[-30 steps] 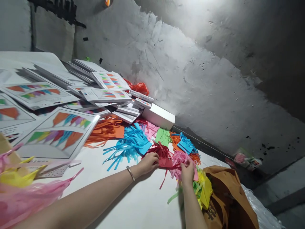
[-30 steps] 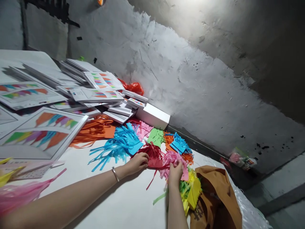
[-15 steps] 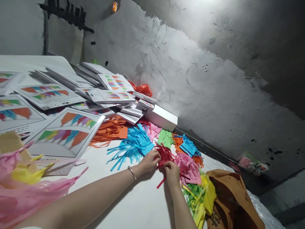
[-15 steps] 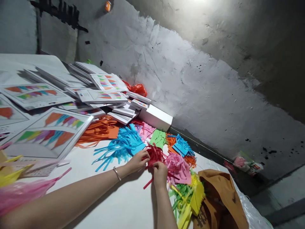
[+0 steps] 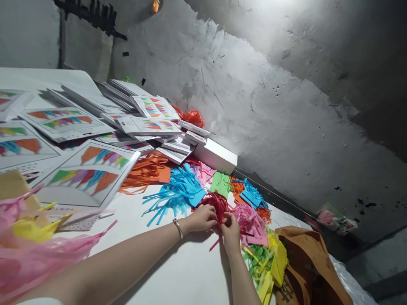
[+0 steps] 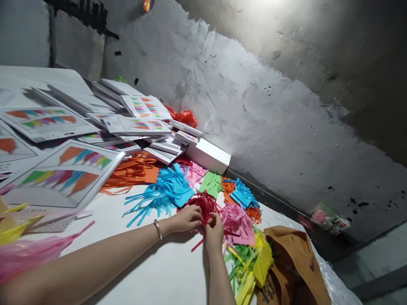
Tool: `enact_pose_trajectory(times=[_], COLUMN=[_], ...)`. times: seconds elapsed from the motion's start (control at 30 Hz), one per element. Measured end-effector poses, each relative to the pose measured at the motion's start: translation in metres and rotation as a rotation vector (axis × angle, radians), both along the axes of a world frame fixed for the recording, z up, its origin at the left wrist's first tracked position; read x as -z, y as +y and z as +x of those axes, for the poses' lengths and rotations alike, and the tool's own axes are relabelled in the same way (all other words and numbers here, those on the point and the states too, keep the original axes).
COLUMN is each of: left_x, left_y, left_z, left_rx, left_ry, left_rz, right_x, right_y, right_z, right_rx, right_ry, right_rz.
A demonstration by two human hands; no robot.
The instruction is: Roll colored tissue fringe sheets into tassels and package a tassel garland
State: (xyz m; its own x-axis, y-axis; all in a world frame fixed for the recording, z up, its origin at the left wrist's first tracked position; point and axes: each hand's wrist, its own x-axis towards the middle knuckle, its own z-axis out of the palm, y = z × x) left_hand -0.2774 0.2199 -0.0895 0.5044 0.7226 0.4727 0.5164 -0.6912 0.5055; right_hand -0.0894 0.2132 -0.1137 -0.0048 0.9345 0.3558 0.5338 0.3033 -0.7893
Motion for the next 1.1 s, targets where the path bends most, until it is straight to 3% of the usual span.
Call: enact_pose_trajectory(times=[0.13, 0.27, 0.4, 0.53, 0.73, 0.93, 1.1], left_x=[0.002, 0.01, 0.016, 0.015, 0.008, 0.006, 0.007], left_y=[0.0, 0.005, 0.008, 0.006, 0.001, 0.003, 0.004], left_z=[0.001, 0.003, 0.004, 0.004, 0.003, -0.001, -0.001], left_rx=[-0.015, -0.033, -0.034, -0.008, -0.006, -0.076, -0.067], left_ry=[0.035, 0.077, 0.12, 0.128, 0.075, -0.002, -0.032], left_rz=[0.017, 0.036, 0.038, 0.054, 0.061, 0.043, 0.024], right_x=[-0.014, -0.036, -0.052, -0.06, -0.056, -0.044, -0.035], right_y=[-0.009, -0.017, -0.01, -0.004, -0.009, -0.005, -0.004], right_z=[-0.001, -0.02, -0.041, -0.032, -0.013, -0.012, -0.01], right_rx=[-0.011, -0.098, -0.137, -0.127, -0.124, -0.075, 0.054], right_ry=[-0.089, -0.234, -0.434, -0.671, -0.812, -0.729, -0.69], right_rz=[0.059, 0.129, 0.041, -0.091, -0.137, -0.093, -0.011])
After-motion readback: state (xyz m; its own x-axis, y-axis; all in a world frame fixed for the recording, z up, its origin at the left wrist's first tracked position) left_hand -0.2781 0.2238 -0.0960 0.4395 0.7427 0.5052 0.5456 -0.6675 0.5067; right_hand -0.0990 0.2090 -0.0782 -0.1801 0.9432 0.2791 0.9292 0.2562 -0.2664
